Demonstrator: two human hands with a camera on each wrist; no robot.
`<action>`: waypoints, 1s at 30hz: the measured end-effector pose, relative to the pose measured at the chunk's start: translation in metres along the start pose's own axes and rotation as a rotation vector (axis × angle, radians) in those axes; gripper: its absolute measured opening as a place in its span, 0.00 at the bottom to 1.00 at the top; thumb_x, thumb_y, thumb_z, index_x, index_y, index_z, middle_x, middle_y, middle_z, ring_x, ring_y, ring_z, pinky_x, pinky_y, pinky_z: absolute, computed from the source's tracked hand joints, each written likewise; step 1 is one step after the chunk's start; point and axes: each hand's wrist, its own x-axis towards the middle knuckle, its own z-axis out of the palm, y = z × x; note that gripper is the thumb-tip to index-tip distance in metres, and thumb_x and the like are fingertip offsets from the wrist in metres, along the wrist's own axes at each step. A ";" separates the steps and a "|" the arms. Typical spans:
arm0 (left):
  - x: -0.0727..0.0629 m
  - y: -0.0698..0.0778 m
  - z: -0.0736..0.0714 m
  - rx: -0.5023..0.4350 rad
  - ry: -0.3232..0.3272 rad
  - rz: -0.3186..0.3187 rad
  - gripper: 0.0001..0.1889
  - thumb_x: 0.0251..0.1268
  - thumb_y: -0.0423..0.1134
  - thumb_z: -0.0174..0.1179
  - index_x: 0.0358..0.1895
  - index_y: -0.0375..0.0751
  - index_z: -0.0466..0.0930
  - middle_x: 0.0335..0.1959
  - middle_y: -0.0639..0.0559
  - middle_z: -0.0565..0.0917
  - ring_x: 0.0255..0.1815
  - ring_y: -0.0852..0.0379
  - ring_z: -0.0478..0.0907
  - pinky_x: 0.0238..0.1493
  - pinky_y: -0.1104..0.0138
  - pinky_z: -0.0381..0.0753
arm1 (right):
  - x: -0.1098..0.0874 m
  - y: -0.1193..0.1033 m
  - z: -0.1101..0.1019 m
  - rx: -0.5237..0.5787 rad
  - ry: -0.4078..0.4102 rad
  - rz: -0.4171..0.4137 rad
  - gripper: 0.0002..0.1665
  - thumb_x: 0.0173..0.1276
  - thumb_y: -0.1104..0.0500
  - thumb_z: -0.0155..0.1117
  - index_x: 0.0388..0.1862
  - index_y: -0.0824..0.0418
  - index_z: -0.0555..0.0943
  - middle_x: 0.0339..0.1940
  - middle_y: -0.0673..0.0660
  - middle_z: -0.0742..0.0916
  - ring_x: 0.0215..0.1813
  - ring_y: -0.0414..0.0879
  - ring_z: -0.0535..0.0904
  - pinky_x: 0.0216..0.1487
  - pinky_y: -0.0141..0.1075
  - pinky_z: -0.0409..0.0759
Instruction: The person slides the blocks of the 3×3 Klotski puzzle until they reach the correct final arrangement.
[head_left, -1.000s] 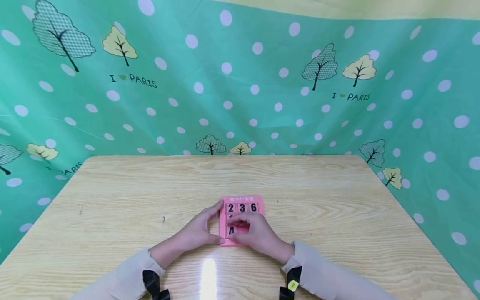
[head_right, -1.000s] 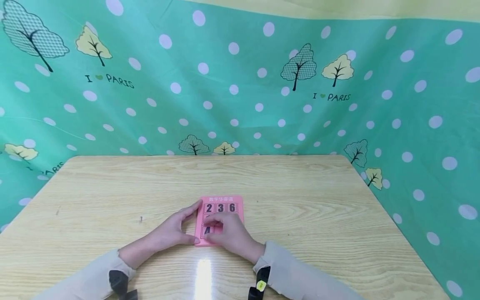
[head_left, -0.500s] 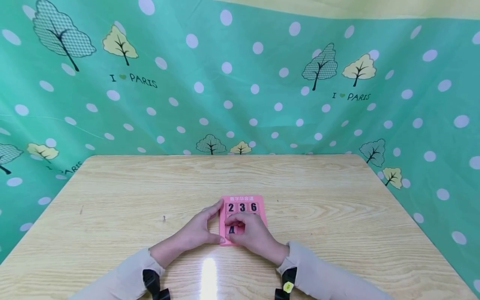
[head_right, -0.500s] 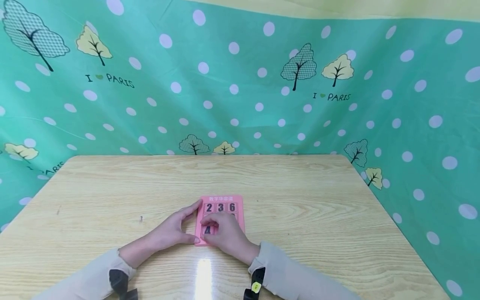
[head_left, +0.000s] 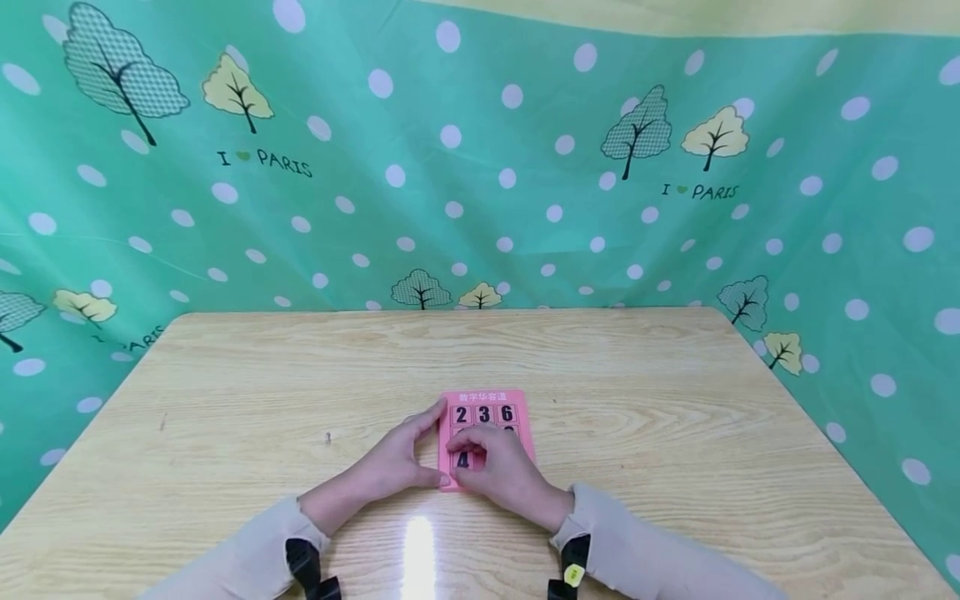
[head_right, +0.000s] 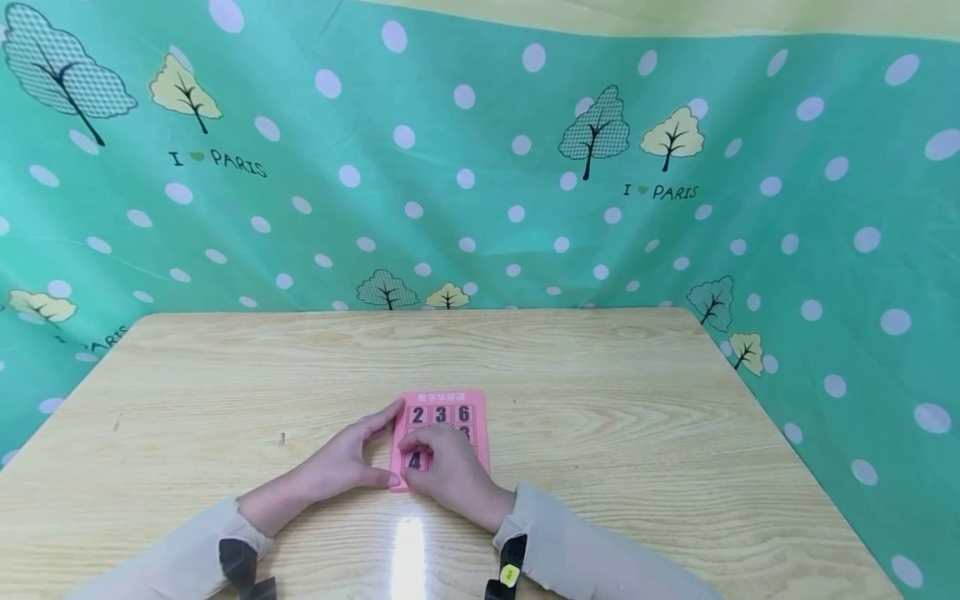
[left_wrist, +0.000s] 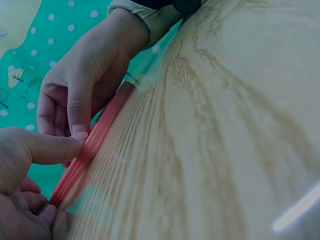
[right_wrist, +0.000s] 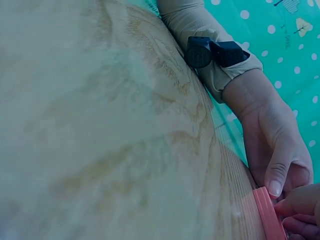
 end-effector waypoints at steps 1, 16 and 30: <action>0.000 0.000 0.000 0.002 0.002 0.000 0.53 0.42 0.34 0.73 0.73 0.32 0.49 0.73 0.38 0.55 0.74 0.41 0.49 0.72 0.47 0.44 | 0.000 0.000 0.000 0.002 0.000 -0.001 0.17 0.50 0.68 0.68 0.42 0.59 0.83 0.41 0.49 0.86 0.44 0.40 0.78 0.47 0.30 0.77; 0.000 0.003 0.000 0.015 0.014 -0.042 0.54 0.40 0.32 0.73 0.73 0.35 0.49 0.73 0.42 0.54 0.74 0.45 0.49 0.73 0.50 0.44 | -0.008 0.006 -0.012 -0.027 0.016 -0.002 0.16 0.53 0.66 0.69 0.42 0.58 0.84 0.42 0.48 0.86 0.45 0.40 0.78 0.47 0.32 0.77; -0.002 0.001 0.002 0.015 0.025 -0.060 0.54 0.40 0.34 0.74 0.73 0.37 0.50 0.73 0.42 0.56 0.74 0.42 0.48 0.72 0.47 0.44 | -0.017 0.015 -0.020 -0.008 0.029 0.003 0.16 0.53 0.67 0.70 0.42 0.58 0.84 0.41 0.48 0.85 0.48 0.43 0.79 0.53 0.35 0.78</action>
